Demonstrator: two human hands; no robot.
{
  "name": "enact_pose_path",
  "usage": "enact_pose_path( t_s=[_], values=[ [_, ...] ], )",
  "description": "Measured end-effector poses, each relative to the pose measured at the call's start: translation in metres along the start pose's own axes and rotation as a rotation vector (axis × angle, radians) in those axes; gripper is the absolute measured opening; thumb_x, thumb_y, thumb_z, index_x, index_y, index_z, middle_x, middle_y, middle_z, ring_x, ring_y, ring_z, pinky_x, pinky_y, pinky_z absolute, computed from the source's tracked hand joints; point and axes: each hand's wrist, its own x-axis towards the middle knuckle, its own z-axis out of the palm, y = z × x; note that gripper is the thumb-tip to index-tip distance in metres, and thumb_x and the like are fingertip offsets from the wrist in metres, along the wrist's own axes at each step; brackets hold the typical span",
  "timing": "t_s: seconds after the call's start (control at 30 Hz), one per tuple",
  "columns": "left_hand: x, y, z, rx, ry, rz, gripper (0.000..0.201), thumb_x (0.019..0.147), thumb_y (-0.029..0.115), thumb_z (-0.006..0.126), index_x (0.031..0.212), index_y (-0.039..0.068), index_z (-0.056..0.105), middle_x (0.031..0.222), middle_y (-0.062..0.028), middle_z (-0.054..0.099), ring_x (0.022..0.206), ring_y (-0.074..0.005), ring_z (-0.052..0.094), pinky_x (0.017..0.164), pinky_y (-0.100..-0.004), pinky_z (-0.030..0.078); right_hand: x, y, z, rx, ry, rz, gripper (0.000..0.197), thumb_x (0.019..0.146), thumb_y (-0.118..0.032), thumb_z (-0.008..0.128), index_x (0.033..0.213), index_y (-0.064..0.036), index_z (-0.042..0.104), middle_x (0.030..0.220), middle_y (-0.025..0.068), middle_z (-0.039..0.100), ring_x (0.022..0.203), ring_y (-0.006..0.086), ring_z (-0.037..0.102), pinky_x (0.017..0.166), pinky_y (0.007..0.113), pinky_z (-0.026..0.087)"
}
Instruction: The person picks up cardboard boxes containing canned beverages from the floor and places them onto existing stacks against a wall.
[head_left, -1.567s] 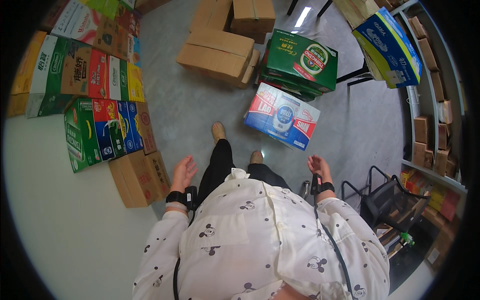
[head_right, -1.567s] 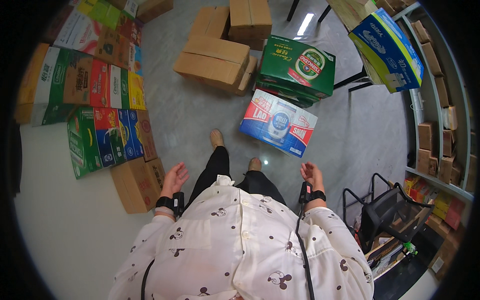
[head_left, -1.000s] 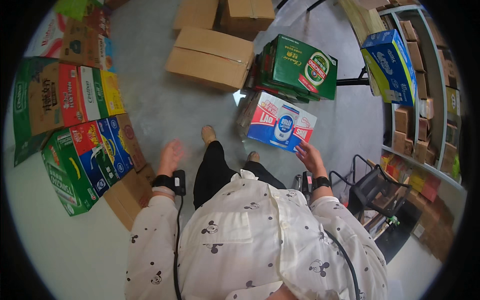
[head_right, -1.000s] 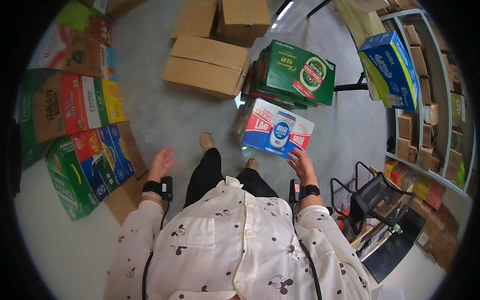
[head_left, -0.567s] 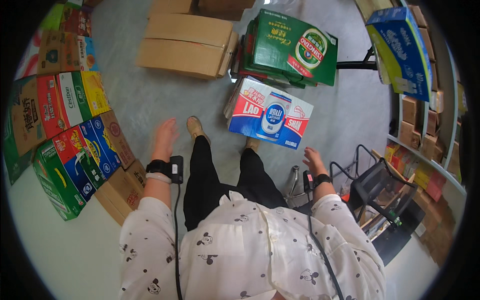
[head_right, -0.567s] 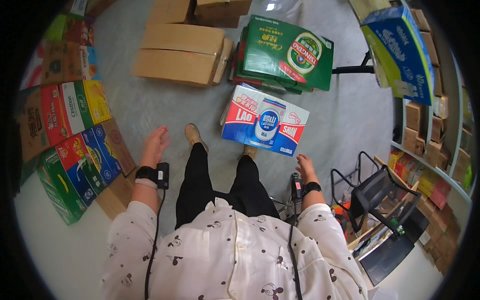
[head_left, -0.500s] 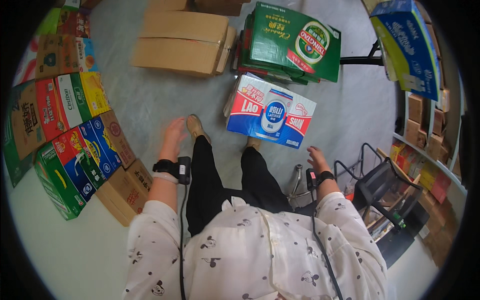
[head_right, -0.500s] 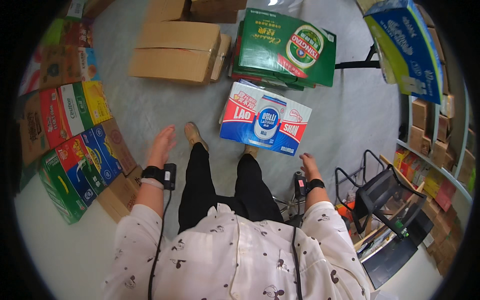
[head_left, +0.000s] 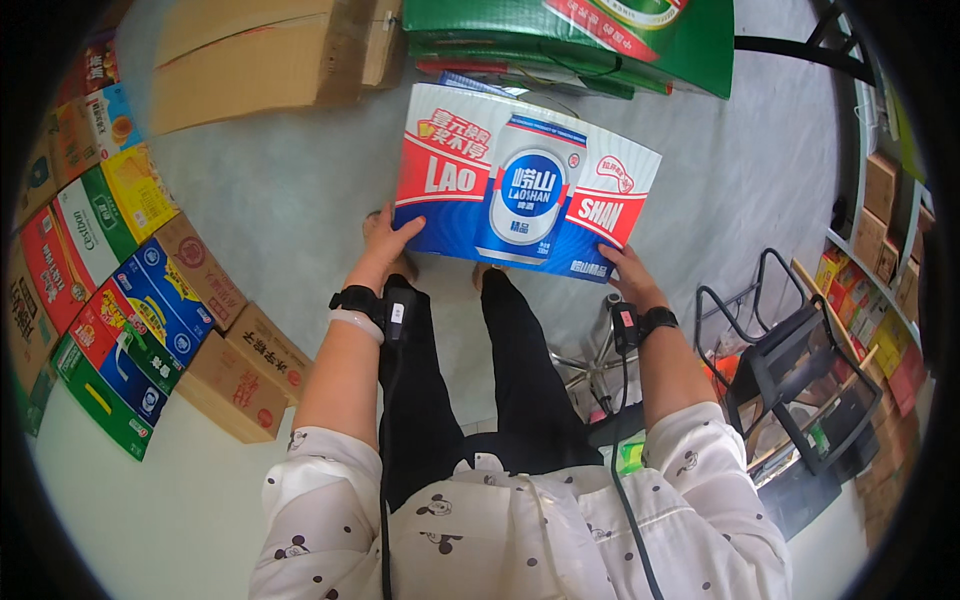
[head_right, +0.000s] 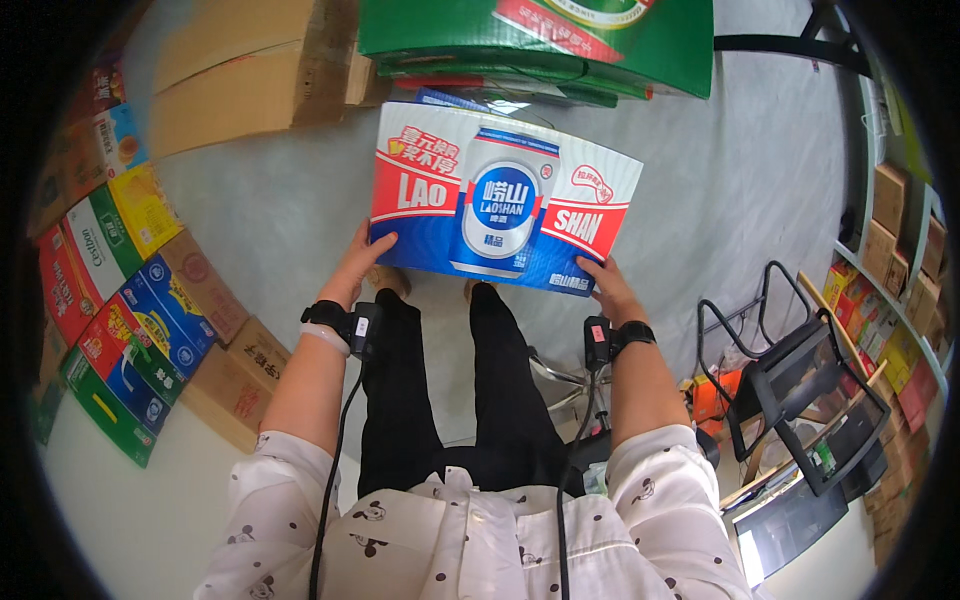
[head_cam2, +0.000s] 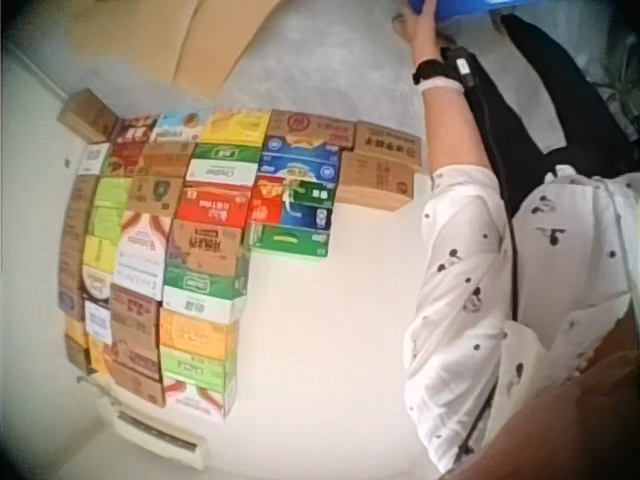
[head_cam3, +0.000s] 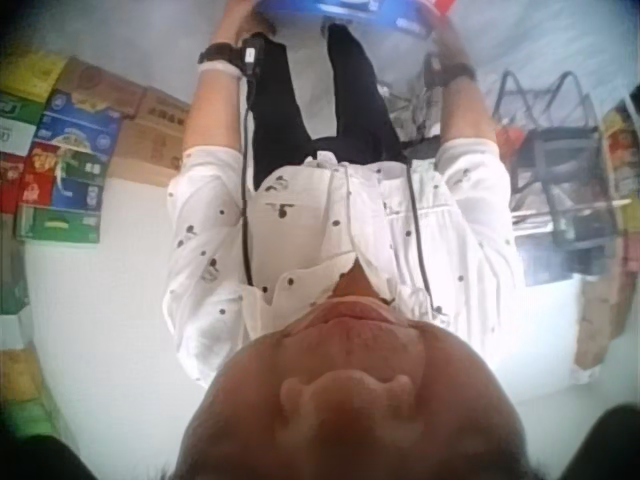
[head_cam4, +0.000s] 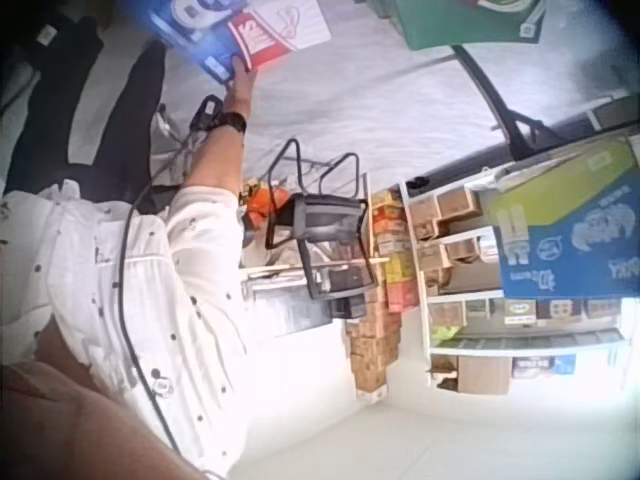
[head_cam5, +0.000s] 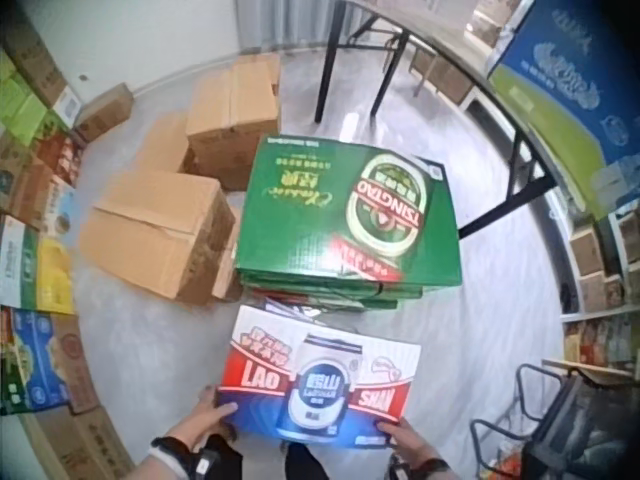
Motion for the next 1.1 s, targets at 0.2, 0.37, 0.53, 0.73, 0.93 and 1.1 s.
enact_pose_path(
  t_s=[0.2,0.37,0.53,0.73,0.93,1.1],
  values=[
    [-0.012,0.047,0.018,-0.516,-0.151,-0.098,0.056,0.072,0.031,0.068,0.119,0.006,0.050,0.112,-0.0170,0.045,0.112,-0.0270,0.036,0.094,-0.0318,0.031,0.010,0.001,-0.015,0.099,0.054,-0.025,0.071,0.069,-0.037,0.069,0.127,-0.0128,0.036,0.126,0.0079,0.044,0.118,0.0257,0.038,0.095,0.055,0.024],
    [-0.051,0.045,-0.003,-0.445,-0.079,-0.075,0.045,0.077,0.023,0.064,0.116,0.004,0.052,0.110,-0.0115,0.042,0.109,-0.0233,0.038,0.093,-0.0300,0.033,-0.022,-0.002,-0.021,0.027,0.057,-0.088,0.066,0.069,-0.038,0.069,0.123,-0.0102,0.043,0.114,0.0067,0.054,0.106,0.0241,0.048,0.089,0.051,0.033],
    [-0.134,0.087,-0.035,-0.563,-0.167,-0.176,0.058,0.082,0.035,0.060,0.131,0.013,0.038,0.129,-0.0097,0.042,0.122,-0.0245,0.033,0.095,-0.0451,0.029,-0.105,-0.010,-0.029,0.073,0.109,-0.169,0.051,0.075,-0.028,0.068,0.115,-0.0033,0.049,0.093,0.0028,0.058,0.078,0.0121,0.055,0.064,0.027,0.044],
    [-0.253,0.132,-0.085,-0.483,-0.243,-0.302,0.062,0.081,0.049,0.054,0.133,0.023,0.032,0.130,-0.0072,0.042,0.121,-0.0298,0.034,0.090,-0.0568,0.027,-0.236,-0.015,-0.041,-0.009,0.051,-0.226,0.050,0.077,-0.034,0.065,0.113,-0.0020,0.051,0.088,0.0028,0.060,0.070,0.0111,0.056,0.057,0.027,0.045],
    [-0.354,0.183,-0.120,-0.532,-0.293,-0.182,0.060,0.084,0.048,0.051,0.133,0.019,0.034,0.131,-0.0105,0.041,0.120,-0.0296,0.035,0.091,-0.0553,0.029,-0.380,-0.032,-0.039,-0.056,0.135,-0.264,0.047,0.080,-0.031,0.060,0.114,0.0009,0.050,0.093,0.0085,0.060,0.077,0.0168,0.059,0.065,0.033,0.049],
    [-0.425,0.207,-0.135,-0.566,-0.285,-0.001,0.057,0.084,0.046,0.051,0.132,0.019,0.036,0.129,-0.0100,0.043,0.119,-0.0293,0.037,0.092,-0.0565,0.026,-0.456,-0.017,-0.057,-0.152,0.155,-0.300,0.057,0.079,-0.039,0.060,0.120,-0.0023,0.046,0.106,0.0109,0.057,0.093,0.0237,0.056,0.078,0.044,0.045]
  ],
)
